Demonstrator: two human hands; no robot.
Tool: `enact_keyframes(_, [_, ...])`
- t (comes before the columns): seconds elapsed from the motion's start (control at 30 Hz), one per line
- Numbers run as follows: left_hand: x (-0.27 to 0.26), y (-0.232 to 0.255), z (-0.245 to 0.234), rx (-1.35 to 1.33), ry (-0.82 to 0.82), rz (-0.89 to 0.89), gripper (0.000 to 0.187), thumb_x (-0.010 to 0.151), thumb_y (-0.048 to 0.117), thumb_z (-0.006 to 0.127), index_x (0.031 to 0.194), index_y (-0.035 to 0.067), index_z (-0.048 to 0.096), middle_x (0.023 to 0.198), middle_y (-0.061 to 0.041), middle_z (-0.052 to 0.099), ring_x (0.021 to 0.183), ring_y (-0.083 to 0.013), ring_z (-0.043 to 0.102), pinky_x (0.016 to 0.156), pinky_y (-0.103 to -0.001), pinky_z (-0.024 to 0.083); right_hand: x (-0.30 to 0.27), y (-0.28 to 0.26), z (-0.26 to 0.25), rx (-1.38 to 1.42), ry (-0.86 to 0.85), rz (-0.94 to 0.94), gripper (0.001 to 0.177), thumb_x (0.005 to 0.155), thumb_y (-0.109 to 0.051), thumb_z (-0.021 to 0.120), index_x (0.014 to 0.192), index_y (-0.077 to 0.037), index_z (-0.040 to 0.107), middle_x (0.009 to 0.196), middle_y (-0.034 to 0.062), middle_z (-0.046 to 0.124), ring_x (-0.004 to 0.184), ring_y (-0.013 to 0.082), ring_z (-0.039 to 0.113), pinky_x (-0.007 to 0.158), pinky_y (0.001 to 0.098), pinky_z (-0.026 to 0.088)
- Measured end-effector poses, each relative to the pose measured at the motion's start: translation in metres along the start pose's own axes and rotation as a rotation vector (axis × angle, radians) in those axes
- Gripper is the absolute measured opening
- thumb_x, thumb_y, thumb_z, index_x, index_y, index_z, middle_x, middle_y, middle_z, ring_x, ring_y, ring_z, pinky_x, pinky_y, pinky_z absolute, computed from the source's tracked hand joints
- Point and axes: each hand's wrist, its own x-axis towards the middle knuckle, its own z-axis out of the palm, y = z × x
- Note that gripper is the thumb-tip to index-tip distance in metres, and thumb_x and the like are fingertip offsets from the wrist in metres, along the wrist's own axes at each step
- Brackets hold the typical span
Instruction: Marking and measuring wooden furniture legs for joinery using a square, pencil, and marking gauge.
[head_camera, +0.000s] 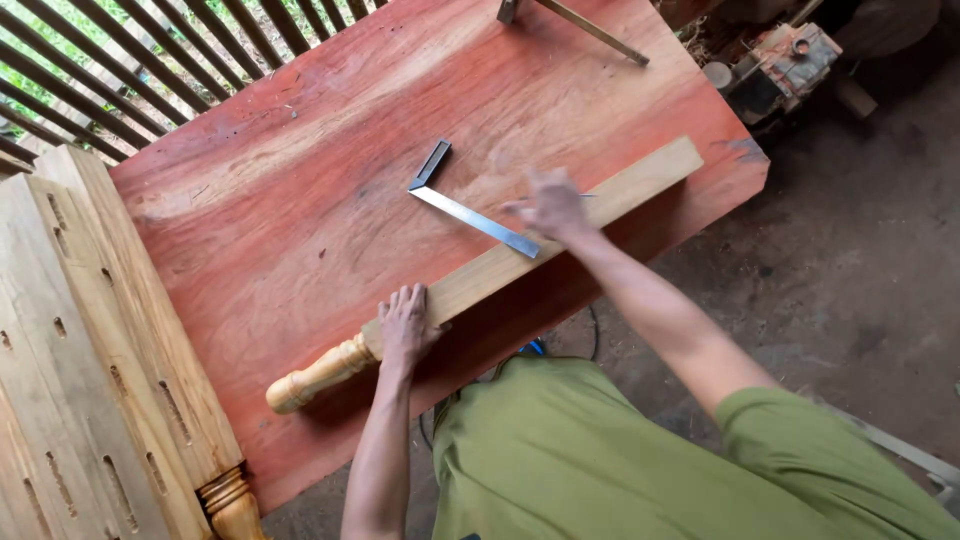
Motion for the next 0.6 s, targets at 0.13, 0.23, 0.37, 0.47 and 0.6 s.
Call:
enact_keyframes(0.13, [-0.026, -0.017, -0.019, -0.015, -0.014, -0.055, 0.082, 0.059, 0.065, 0.083, 0.12, 0.018, 0.054, 0.108, -0.006, 0.059, 0.109, -0.0292, 0.06, 0.093, -0.049, 0.045, 0.024, -0.049, 0.081, -0.173, -0.669, 0.067, 0.123, 0.073, -0.086, 0.062, 0.149, 0.008, 0.041, 0.11, 0.0293, 0.074, 0.114, 0.0452, 0.067, 0.095, 0.0545, 0.05])
enact_keyframes(0.23, [-0.039, -0.023, -0.028, -0.024, 0.012, -0.052, 0.078, 0.058, 0.045, 0.084, 0.126, 0.021, 0.054, 0.108, -0.003, 0.059, 0.109, -0.0276, 0.06, 0.093, -0.047, 0.046, 0.002, -0.008, 0.19, -0.201, -0.553, -0.092, 0.06, 0.086, -0.029, 0.063, 0.139, -0.002, 0.054, 0.095, 0.0152, 0.075, 0.094, 0.0363, 0.074, 0.081, 0.0523, 0.054])
enact_keyframes(0.37, [-0.043, -0.053, -0.001, 0.0, 0.093, -0.028, 0.08, 0.051, 0.034, 0.08, 0.127, 0.023, 0.055, 0.105, 0.0, 0.06, 0.104, -0.0241, 0.06, 0.091, -0.043, 0.046, 0.035, -0.024, 0.098, -0.192, -0.592, 0.065, 0.04, 0.075, -0.03, 0.072, 0.106, -0.005, 0.074, 0.088, 0.0151, 0.075, 0.092, 0.0394, 0.075, 0.073, 0.0521, 0.058])
enact_keyframes(0.47, [-0.062, -0.046, 0.014, 0.023, 0.183, -0.029, 0.082, 0.049, 0.03, 0.076, 0.128, 0.023, 0.057, 0.104, -0.001, 0.061, 0.099, -0.0233, 0.06, 0.092, -0.04, 0.045, 0.023, -0.01, 0.009, 0.007, -0.527, 0.292, 0.026, 0.091, -0.035, 0.058, 0.1, -0.018, 0.075, 0.092, 0.0117, 0.075, 0.097, 0.0353, 0.072, 0.082, 0.0487, 0.057])
enact_keyframes(0.6, [-0.09, -0.017, 0.032, 0.211, 0.624, -0.013, 0.061, 0.063, 0.014, 0.064, 0.123, 0.024, 0.062, 0.119, 0.0, 0.061, 0.109, -0.0193, 0.056, 0.097, -0.037, 0.039, -0.022, 0.032, -0.099, 0.277, -0.083, 0.198, 0.012, 0.105, -0.017, 0.062, 0.103, -0.006, 0.067, 0.078, 0.02, 0.065, 0.077, 0.0382, 0.067, 0.07, 0.0476, 0.051])
